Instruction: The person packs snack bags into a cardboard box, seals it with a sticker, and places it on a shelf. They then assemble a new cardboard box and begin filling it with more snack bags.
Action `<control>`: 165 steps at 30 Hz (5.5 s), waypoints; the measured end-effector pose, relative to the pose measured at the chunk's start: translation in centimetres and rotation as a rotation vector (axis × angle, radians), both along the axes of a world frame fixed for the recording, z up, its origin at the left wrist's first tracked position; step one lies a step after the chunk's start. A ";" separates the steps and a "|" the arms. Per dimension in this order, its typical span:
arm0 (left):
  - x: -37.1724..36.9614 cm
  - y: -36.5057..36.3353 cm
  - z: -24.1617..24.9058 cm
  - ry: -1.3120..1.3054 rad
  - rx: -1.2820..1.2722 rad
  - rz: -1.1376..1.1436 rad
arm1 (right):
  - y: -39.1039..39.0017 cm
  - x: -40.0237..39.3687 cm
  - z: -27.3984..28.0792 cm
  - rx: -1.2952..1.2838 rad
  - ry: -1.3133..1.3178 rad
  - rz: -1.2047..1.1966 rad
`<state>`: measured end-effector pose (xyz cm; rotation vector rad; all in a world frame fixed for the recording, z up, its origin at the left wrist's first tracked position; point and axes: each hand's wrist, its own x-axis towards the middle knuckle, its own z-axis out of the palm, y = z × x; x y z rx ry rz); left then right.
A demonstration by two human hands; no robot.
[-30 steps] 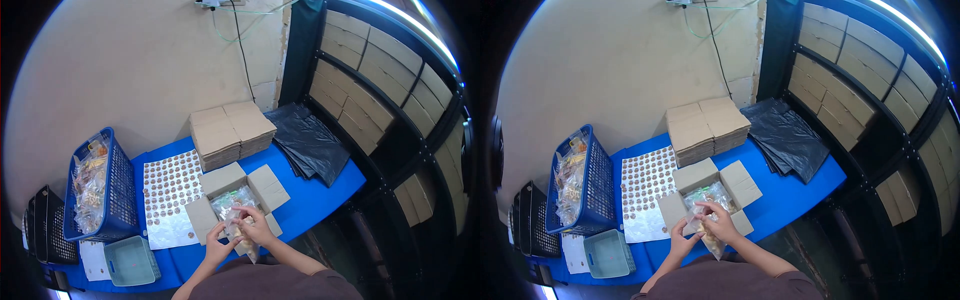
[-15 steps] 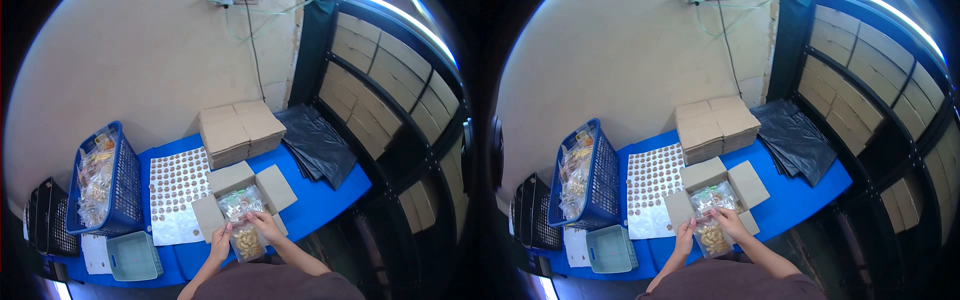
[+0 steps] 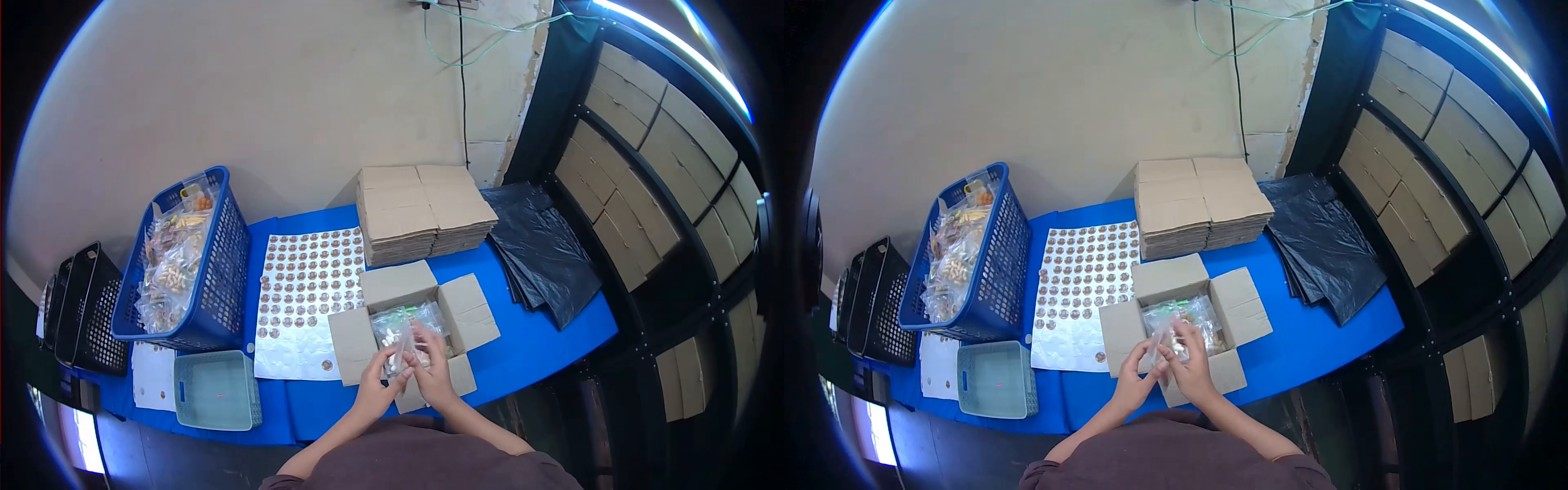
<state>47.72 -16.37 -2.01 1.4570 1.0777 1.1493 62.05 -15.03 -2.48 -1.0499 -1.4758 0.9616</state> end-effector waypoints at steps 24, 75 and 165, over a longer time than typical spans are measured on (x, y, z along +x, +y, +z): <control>-2.8 -5.1 -2.7 -0.415 -0.211 0.365 | 1.0 -2.8 0.5 -0.600 0.249 0.588; -8.6 -5.8 -2.5 -0.222 -0.063 0.839 | 5.1 5.4 -7.1 0.217 -0.842 -0.167; -57.8 5.0 2.5 0.712 0.264 1.366 | 9.0 -39.5 9.4 0.922 -0.403 -0.294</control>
